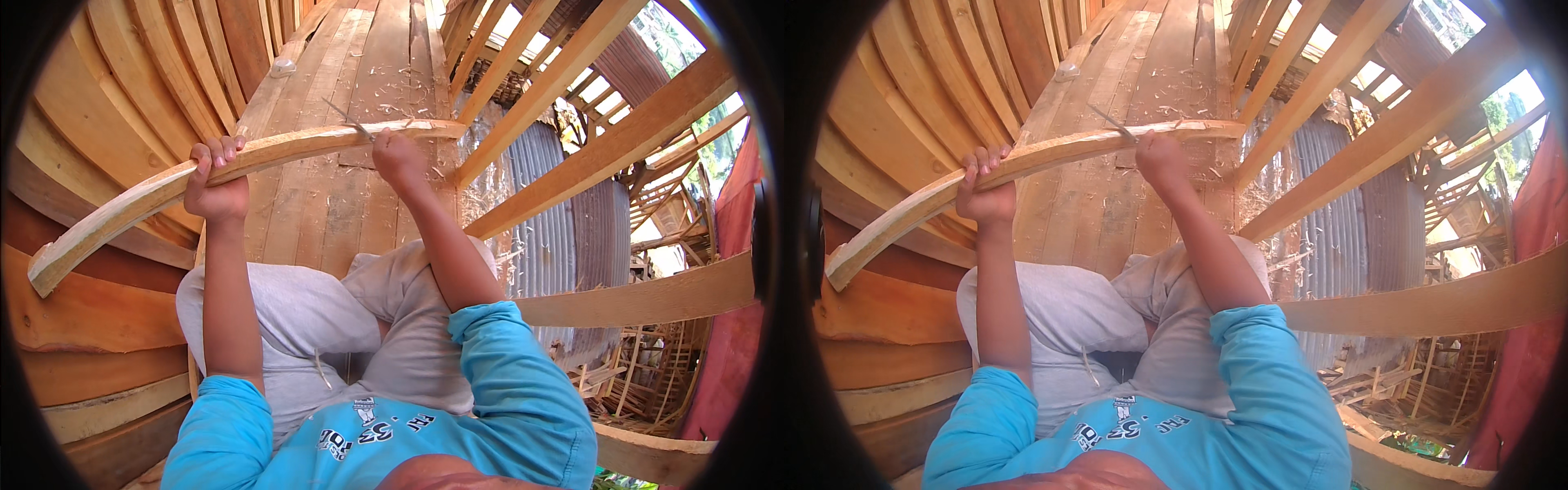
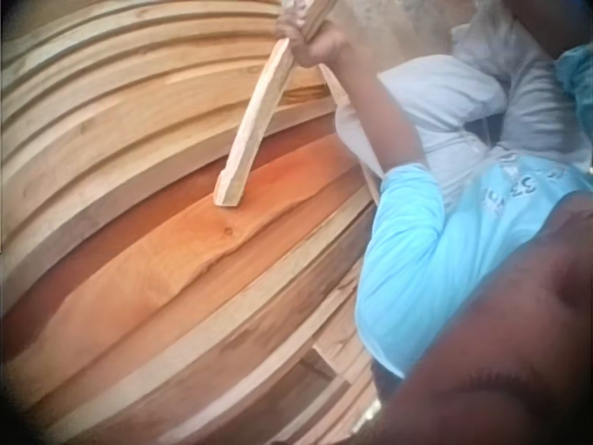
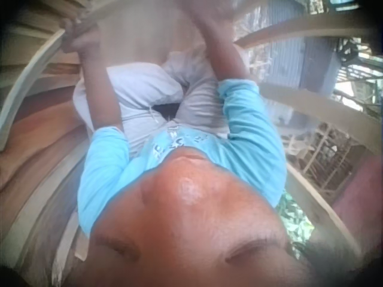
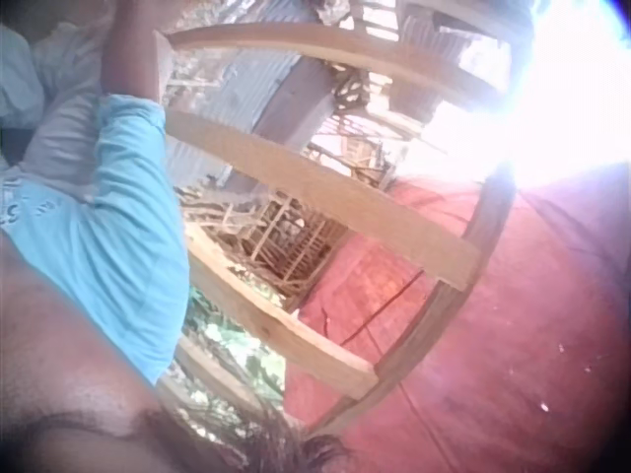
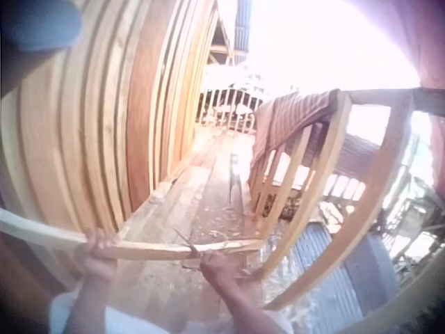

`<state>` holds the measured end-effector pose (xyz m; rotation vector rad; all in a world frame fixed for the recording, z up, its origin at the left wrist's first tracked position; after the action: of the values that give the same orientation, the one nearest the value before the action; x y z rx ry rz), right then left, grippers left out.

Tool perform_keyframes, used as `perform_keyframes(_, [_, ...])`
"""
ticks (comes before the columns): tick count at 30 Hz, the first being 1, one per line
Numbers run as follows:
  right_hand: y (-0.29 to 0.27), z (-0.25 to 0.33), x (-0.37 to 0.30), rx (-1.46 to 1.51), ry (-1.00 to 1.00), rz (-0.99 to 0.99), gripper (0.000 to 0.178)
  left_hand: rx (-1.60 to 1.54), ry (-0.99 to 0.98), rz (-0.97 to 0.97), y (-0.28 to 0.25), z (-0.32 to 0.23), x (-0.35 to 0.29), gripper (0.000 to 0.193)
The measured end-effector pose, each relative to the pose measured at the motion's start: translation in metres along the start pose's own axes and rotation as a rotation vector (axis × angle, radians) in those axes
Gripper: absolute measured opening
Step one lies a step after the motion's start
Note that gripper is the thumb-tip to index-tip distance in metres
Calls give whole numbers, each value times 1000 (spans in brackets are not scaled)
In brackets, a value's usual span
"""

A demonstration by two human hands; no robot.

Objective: The person sits on a wooden floor and uses a knife to shave and shape a long, curved piece of wood. They hold the wood with their left hand and repeatedly scrape the surface with the knife in their right hand, creating wood shavings.

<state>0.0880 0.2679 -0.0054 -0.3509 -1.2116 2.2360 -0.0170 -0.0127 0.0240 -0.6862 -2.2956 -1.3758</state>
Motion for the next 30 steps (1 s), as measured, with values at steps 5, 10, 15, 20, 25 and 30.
perform_keyframes(5, [6,-127,63,42,276,-211,59,-11,-28,-14,12,6,9,19])
perform_keyframes(10, [17,-54,29,33,110,-104,62,-2,5,-30,0,-1,-1,20])
perform_keyframes(15, [4,-31,26,19,130,-35,62,-6,-13,5,5,1,0,19])
perform_keyframes(20, [11,-127,68,112,278,-208,61,-9,-43,-24,13,2,4,18])
perform_keyframes(25, [17,-48,27,5,120,-86,63,-2,-18,-14,9,-1,-2,18])
perform_keyframes(30, [-9,-80,45,32,168,-196,63,6,-53,-25,17,1,-3,20])
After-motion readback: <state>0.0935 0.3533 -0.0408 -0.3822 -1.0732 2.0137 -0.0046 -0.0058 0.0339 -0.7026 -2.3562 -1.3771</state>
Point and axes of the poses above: each hand's wrist, its own x-axis towards the middle knuckle, its own y-axis out of the palm, z = x × y, the point moved 4 cm from there along x, towards the middle knuckle, and after that the axes turned 2 degrees about -y, right-handed, at the moved point
